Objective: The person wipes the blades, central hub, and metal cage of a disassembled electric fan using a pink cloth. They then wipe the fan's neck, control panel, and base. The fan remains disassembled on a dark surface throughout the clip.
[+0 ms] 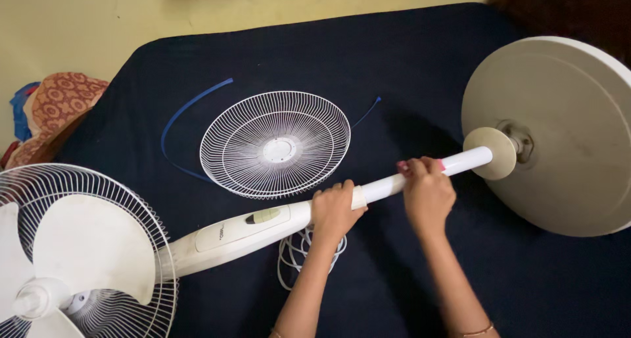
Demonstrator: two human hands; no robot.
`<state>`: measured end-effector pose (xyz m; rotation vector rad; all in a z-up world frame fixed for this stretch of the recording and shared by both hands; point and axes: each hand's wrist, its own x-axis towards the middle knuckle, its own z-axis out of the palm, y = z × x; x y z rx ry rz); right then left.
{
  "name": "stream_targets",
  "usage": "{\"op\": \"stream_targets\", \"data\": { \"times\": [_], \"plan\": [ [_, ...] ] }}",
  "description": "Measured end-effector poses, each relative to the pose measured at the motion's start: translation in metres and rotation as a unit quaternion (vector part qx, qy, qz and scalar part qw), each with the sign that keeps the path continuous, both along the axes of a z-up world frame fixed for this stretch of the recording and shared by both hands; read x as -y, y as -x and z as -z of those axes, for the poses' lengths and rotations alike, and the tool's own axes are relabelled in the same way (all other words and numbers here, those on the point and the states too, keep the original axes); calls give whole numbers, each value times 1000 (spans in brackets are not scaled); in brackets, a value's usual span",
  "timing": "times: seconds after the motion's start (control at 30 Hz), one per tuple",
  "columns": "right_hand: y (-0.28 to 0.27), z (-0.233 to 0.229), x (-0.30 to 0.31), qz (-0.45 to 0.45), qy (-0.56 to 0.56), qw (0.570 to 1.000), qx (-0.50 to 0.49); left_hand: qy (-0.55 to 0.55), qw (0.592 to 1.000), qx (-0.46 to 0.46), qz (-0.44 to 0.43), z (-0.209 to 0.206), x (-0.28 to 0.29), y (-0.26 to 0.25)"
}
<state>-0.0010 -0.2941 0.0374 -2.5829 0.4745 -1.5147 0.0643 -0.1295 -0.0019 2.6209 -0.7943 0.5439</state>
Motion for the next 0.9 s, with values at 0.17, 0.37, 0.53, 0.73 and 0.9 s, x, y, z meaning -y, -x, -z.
{"op": "stream_targets", "data": {
  "times": [0.17, 0.37, 0.53, 0.73, 0.9],
  "plan": [
    [6, 12, -40, -109, -44, 993, 13, -24, 999, -15, -24, 5, 6, -6],
    [21, 41, -60, -164, -58, 985, -1, -56, 998, -8, -25, 9, 6, -10],
    [25, 50, -29, -184, 32, 982, 12, -41, 998, -50, -24, 7, 8, -11],
    [19, 33, 29, -101, 74, 991, 39, -14, 999, -39, -13, 7, 9, -12],
    [13, 25, 76, -19, 63, 998, 22, -3, 999, -36, -8, 8, 10, -12]
  ]
}}
